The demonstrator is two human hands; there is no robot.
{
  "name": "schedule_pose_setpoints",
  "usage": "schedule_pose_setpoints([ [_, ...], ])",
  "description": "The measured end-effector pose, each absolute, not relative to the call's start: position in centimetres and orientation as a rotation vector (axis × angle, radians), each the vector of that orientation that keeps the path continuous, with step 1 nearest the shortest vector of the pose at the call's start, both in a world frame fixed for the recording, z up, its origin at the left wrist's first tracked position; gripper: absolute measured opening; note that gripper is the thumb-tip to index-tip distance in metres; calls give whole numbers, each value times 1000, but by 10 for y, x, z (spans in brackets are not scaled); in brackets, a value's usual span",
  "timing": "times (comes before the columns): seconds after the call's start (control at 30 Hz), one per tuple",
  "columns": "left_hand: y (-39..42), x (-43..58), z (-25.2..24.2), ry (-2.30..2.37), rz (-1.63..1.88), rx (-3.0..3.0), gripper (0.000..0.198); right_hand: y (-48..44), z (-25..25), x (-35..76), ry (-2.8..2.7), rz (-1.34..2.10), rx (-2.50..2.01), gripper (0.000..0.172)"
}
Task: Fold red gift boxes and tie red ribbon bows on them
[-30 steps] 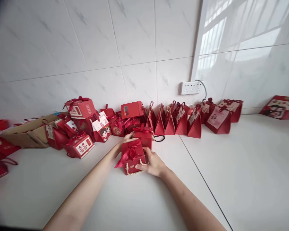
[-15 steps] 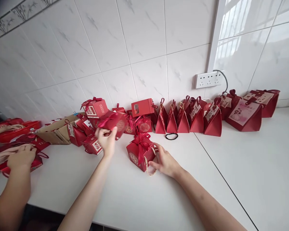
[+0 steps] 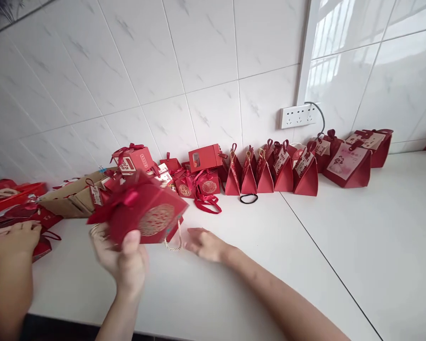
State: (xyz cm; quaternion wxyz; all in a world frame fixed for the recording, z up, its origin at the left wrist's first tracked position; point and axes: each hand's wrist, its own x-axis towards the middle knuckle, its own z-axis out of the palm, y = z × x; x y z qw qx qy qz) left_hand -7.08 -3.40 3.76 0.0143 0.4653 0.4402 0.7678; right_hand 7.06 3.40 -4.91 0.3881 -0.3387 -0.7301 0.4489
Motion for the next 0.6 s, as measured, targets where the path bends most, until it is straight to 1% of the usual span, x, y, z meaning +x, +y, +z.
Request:
schedule_pose_setpoints([
  [0.03, -29, -63, 36, 1343, 2288, 1489, 49, 35, -47, 80, -1821, 1205, -864, 41],
  [0.13, -5, -39, 27, 1220, 1980, 1590, 62, 39, -44, 124, -1690, 1361, -896, 58],
  [0.23, 25, -20, 10, 1012, 1630, 1684, 84, 41, -42, 173, -1380, 1439, -925, 70],
  [0.3, 38, -13, -4, 880, 1317, 1671, 100, 39, -40, 197, -1167, 1456, -958, 70],
  [0.37, 44, -11, -15, 819, 1042, 1614, 111, 34, -36, 208, -1117, 1421, -1001, 67],
  [0.43, 43, -15, -21, 812, 845, 1572, 109, 29, -32, 209, -1231, 1344, -1042, 65],
  [0.5, 43, -21, -21, 821, 748, 1559, 100, 25, -31, 205, -1392, 1225, -1092, 66],
  [0.53, 44, -25, -20, 845, 772, 1557, 95, 23, -31, 203, -1455, 1166, -1119, 67],
  [0.6, 50, -33, -17, 985, 986, 1553, 83, 22, -32, 203, -1470, 1091, -1146, 74],
])
